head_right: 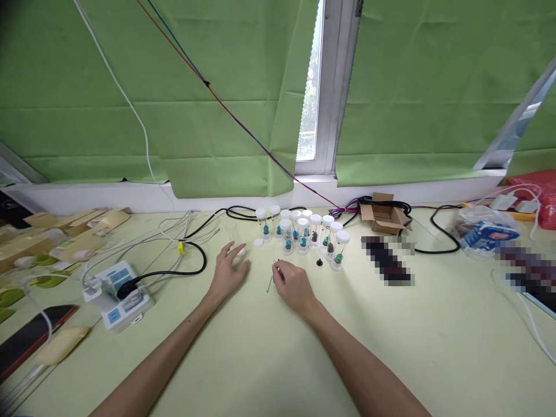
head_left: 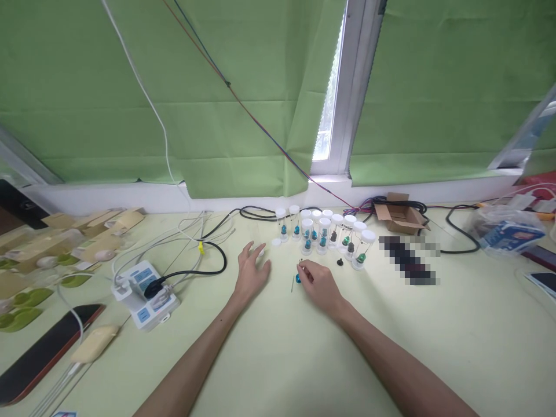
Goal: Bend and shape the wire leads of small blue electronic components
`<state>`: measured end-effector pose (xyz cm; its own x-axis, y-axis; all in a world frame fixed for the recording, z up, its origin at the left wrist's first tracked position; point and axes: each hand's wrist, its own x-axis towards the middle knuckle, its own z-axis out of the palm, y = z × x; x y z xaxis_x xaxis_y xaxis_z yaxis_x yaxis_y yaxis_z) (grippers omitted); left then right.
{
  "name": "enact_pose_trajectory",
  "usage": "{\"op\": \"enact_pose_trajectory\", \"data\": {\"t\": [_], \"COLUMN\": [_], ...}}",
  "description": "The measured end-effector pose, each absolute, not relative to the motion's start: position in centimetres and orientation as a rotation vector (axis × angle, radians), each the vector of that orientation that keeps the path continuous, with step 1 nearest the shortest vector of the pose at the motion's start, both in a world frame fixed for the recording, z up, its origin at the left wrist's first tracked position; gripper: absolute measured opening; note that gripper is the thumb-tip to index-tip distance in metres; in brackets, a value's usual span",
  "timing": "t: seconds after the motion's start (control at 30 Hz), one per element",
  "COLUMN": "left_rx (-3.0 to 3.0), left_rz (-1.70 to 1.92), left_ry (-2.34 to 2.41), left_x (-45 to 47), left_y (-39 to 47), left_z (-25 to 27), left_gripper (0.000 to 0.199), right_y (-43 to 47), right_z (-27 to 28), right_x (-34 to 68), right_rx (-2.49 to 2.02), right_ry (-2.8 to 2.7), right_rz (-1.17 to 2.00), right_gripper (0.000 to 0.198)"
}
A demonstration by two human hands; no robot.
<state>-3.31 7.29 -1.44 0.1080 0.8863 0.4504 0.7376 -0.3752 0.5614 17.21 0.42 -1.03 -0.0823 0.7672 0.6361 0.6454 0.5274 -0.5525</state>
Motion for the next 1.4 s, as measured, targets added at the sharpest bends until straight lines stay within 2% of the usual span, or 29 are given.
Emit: {"op": "enact_pose_trajectory", "data": {"t": [0.13, 0.3, 0.4, 0.53, 0.83, 0.97, 1.17, 1.4], "left_rx": [2.147, 2.197, 2.352, 2.368, 2.223, 2.169, 2.063, 1.973], "left_rz": [1.138, 1.397, 1.215, 0.933, 0.937, 1.002, 1.087, 1.088], "left_ry": [1.671, 1.612, 1.282, 1.1, 1.075, 1.131, 1.195, 1.199], "left_x": [-3.0, -2.0, -1.0, 0.5, 0.7, 0.4, 0.4, 0.3], "left_y": [6.4, 4.2, 3.0, 2.0, 2.3, 2.6, 2.7, 2.8], "left_z": [-0.7, 0.8, 1.2, 1.2, 0.5, 0.3, 0.0, 0.1], "left_gripper": [0.041, 0.028, 0.013, 0.017, 0.012, 0.015, 0.015, 0.018], "right_y": [0.4, 0.4, 0.4, 0.3, -0.3, 0.1, 0.8, 0.8], "right_z": [-1.0, -1.0, -0.9, -0.8, -0.2, 0.6, 1.5, 0.4], "right_x": [17.2, 17.2, 17.2, 17.2, 16.9, 17.9, 19.8, 19.8], "right_rx": [-1.183, -1.185, -1.162, -1.08, -0.985, -1.204, -1.895, -2.291], "right_ry": [-1.808, -1.812, -1.821, -1.841, -1.976, -1.884, -1.783, -1.752], "right_rz": [0.166, 0.152, 0.147, 0.133, -0.009, -0.152, -0.363, -0.4], "right_gripper": [0.019, 0.019, 0.019, 0.018, 0.021, 0.021, 0.014, 0.024]}}
